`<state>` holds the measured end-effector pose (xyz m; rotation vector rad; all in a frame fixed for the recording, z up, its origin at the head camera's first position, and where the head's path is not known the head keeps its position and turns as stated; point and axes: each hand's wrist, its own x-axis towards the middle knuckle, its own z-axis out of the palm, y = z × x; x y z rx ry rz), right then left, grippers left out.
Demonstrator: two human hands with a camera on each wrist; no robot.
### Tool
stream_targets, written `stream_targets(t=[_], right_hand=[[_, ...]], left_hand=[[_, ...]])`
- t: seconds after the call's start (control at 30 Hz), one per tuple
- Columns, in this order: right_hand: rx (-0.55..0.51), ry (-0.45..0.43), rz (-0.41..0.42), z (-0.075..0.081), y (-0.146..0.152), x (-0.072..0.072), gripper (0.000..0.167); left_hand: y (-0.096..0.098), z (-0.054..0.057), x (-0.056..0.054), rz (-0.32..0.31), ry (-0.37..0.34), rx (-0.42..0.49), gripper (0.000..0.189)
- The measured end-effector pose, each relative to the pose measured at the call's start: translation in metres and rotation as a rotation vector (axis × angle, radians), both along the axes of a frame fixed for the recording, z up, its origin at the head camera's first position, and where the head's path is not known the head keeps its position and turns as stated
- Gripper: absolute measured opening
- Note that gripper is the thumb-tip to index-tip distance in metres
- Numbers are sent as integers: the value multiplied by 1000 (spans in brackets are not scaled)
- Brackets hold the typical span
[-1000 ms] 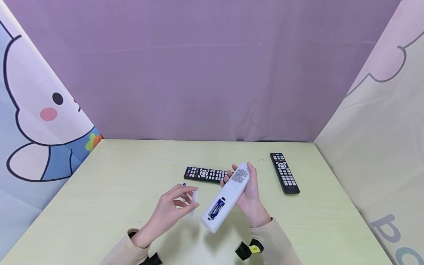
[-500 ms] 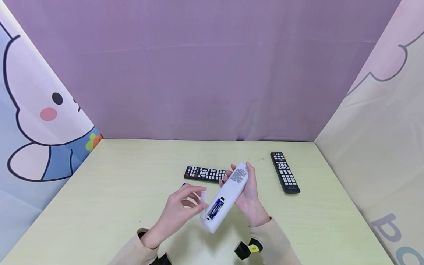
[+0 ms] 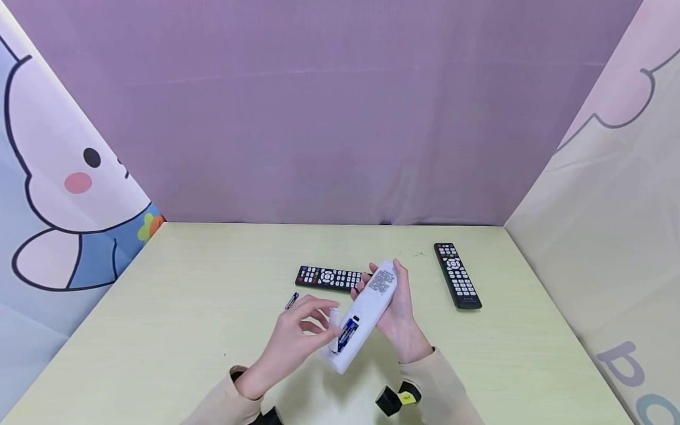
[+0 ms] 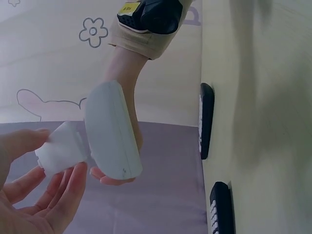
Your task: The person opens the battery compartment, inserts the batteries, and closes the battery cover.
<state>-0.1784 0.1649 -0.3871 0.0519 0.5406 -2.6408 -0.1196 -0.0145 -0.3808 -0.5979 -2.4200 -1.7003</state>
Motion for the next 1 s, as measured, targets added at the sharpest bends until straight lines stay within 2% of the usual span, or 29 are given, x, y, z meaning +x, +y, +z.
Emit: stream_targets(t=[0.8,1.0], right_hand=[[13,12,-2,2,-1,0,46],[5,10,8,2,-1,1,45]], left_hand=[[5,-7,0,0,15,-49,33],[4,-7,-1,5,36,-85,33]])
